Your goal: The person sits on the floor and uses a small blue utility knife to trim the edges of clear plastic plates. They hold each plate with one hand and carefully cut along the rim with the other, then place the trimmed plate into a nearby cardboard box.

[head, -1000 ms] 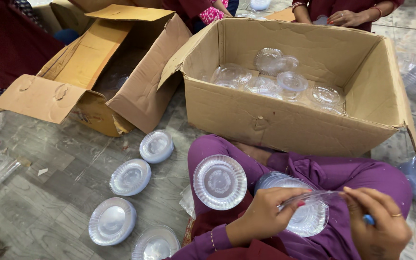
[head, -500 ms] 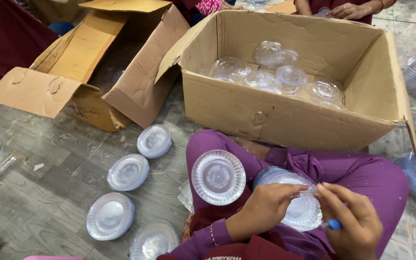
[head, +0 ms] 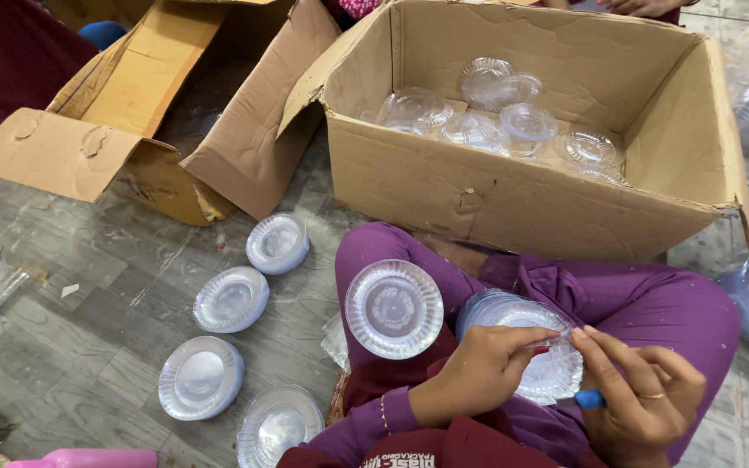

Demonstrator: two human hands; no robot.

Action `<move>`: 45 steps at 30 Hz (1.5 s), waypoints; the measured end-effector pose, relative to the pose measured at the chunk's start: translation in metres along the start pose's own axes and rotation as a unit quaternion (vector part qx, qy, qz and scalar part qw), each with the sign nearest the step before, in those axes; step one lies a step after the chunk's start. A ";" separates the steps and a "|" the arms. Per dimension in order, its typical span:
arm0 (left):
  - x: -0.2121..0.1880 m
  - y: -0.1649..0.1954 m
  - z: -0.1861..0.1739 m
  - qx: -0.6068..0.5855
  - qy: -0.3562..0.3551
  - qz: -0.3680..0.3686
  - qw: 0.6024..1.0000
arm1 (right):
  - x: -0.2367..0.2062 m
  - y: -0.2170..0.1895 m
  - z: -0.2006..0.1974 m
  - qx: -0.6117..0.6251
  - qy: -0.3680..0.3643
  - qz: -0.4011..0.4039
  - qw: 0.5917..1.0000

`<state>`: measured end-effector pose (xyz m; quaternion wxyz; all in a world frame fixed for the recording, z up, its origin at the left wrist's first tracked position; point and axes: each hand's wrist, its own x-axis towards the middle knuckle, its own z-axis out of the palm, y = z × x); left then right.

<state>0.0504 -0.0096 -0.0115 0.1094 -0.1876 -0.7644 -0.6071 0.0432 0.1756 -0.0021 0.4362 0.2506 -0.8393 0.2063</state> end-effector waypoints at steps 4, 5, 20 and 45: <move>-0.001 -0.001 0.000 -0.008 -0.008 -0.037 0.999 | 0.005 -0.007 -0.002 -0.025 -0.001 0.004 1.000; -0.001 -0.002 0.000 -0.012 -0.011 -0.047 0.999 | 0.007 -0.010 -0.003 -0.029 0.003 0.011 1.000; 0.018 0.019 -0.030 0.286 0.158 0.214 0.920 | 0.008 0.023 -0.004 0.561 -0.216 0.378 0.704; 0.022 0.022 -0.022 0.367 0.131 0.287 0.875 | -0.006 0.005 -0.004 0.425 -0.115 0.252 0.862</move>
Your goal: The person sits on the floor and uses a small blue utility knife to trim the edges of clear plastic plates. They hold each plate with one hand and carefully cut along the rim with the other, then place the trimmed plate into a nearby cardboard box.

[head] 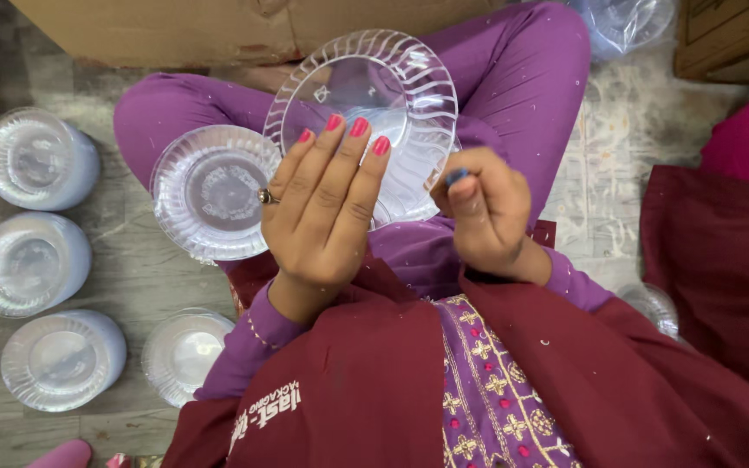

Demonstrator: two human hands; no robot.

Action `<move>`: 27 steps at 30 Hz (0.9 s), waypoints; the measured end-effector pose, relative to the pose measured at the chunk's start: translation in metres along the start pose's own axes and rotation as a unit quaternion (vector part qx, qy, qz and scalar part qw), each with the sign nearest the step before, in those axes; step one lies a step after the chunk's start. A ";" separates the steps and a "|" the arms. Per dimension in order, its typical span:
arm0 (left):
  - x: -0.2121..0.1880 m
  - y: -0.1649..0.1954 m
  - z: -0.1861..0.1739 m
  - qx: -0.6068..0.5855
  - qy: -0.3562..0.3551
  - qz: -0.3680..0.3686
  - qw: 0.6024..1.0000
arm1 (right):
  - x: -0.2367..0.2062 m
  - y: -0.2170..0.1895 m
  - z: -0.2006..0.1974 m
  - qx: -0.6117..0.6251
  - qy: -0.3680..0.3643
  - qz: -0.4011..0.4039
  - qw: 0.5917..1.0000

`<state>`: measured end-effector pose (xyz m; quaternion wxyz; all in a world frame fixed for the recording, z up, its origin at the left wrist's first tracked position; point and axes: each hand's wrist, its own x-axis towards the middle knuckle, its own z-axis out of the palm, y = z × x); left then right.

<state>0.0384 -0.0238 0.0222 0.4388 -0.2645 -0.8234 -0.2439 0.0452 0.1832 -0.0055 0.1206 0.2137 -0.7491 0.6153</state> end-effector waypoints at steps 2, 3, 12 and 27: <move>-0.001 -0.001 0.000 -0.005 -0.003 0.002 1.000 | -0.004 0.001 0.001 0.028 0.008 0.026 0.999; -0.001 -0.001 0.001 -0.009 -0.002 0.003 1.000 | -0.005 0.002 0.002 0.041 0.012 0.037 0.998; 0.004 0.002 0.000 -0.042 -0.027 0.013 0.999 | -0.005 0.007 0.007 -0.072 -0.134 -0.239 0.959; -0.005 0.002 0.010 -0.039 0.000 -0.022 0.999 | -0.004 0.003 0.005 -0.077 -0.038 -0.070 0.994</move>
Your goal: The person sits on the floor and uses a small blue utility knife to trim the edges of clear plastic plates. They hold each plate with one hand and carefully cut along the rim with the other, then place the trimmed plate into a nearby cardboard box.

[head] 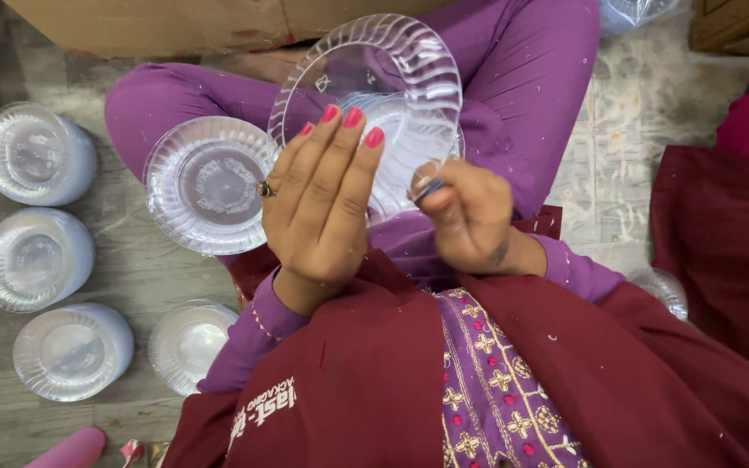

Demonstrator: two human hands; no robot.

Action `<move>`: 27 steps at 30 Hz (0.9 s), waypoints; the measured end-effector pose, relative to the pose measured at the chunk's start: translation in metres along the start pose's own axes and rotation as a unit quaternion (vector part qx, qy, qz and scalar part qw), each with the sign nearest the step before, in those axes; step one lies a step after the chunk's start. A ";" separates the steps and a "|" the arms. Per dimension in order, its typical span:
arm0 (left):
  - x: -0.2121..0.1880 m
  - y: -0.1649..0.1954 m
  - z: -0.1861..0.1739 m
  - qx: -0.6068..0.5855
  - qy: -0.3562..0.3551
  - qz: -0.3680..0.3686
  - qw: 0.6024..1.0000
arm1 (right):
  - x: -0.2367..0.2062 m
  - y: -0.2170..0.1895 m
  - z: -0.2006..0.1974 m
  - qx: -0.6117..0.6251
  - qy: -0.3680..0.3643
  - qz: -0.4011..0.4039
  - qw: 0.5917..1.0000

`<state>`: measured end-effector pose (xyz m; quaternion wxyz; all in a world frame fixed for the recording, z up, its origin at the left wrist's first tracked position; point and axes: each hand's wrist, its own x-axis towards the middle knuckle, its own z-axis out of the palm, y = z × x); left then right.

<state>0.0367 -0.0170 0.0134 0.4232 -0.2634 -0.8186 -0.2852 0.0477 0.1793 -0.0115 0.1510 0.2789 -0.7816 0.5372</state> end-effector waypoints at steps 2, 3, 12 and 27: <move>0.001 -0.002 0.002 -0.033 -0.008 -0.014 0.999 | 0.006 -0.002 -0.001 0.026 -0.115 -0.100 0.988; 0.002 -0.002 0.003 -0.047 -0.008 -0.028 0.998 | 0.008 -0.004 -0.001 0.039 -0.172 -0.148 0.973; -0.020 -0.003 0.018 -0.485 -0.069 -0.382 0.783 | 0.022 0.025 -0.030 0.090 0.114 0.125 0.982; -0.069 -0.171 -0.083 0.136 -0.219 -0.445 0.858 | 0.010 0.101 -0.040 -0.248 -0.025 0.134 0.959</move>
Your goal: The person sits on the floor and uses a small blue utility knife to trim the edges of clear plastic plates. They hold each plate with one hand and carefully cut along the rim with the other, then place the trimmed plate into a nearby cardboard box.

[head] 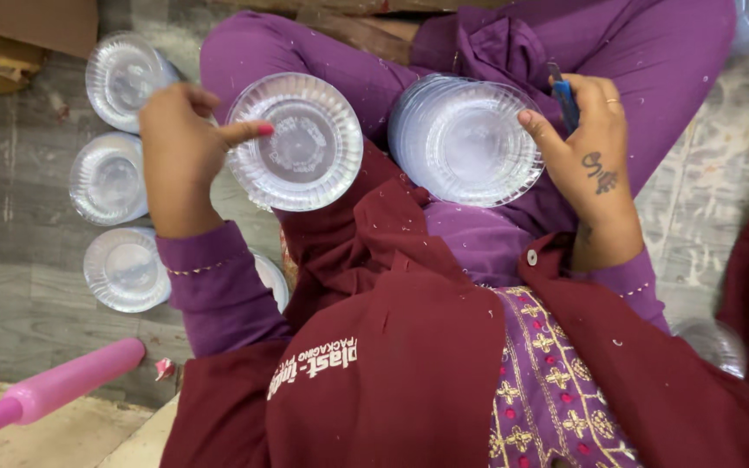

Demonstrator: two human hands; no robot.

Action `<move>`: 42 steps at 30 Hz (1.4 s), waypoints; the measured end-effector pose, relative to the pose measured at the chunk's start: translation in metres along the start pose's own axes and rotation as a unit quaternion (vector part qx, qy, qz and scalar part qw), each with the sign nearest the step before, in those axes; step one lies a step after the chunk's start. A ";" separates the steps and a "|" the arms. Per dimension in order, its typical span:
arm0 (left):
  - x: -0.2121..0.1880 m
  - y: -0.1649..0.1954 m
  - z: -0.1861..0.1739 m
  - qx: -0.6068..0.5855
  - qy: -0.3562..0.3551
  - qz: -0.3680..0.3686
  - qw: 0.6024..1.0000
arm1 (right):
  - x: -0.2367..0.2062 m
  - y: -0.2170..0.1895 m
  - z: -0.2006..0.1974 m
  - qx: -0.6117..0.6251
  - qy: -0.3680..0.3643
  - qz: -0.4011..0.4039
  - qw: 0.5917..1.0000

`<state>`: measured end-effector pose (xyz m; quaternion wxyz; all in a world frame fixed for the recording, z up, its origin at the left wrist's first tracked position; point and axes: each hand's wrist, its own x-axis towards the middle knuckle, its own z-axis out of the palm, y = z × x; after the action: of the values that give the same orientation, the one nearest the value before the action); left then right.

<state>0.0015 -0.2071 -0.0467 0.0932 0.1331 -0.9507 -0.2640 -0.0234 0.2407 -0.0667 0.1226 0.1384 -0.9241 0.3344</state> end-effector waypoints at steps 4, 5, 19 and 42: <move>0.005 -0.002 0.007 -0.076 -0.057 -0.075 0.993 | -0.001 -0.010 -0.005 0.022 -0.012 0.021 0.999; 0.005 -0.001 0.006 -0.085 -0.053 -0.079 0.992 | -0.003 -0.013 -0.005 0.031 -0.011 0.033 0.999; -0.028 0.077 -0.020 -0.529 -0.185 0.022 0.828 | -0.010 -0.062 -0.001 0.430 -0.075 -0.009 0.900; -0.061 0.166 0.004 -0.373 -0.164 0.191 0.893 | 0.016 -0.067 -0.058 0.267 -0.201 -0.207 0.919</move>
<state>0.0244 -0.0497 0.0312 0.0271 -0.1408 -0.7910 -0.5948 -0.0083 0.2263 0.0208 -0.0407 0.4185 -0.7561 0.5015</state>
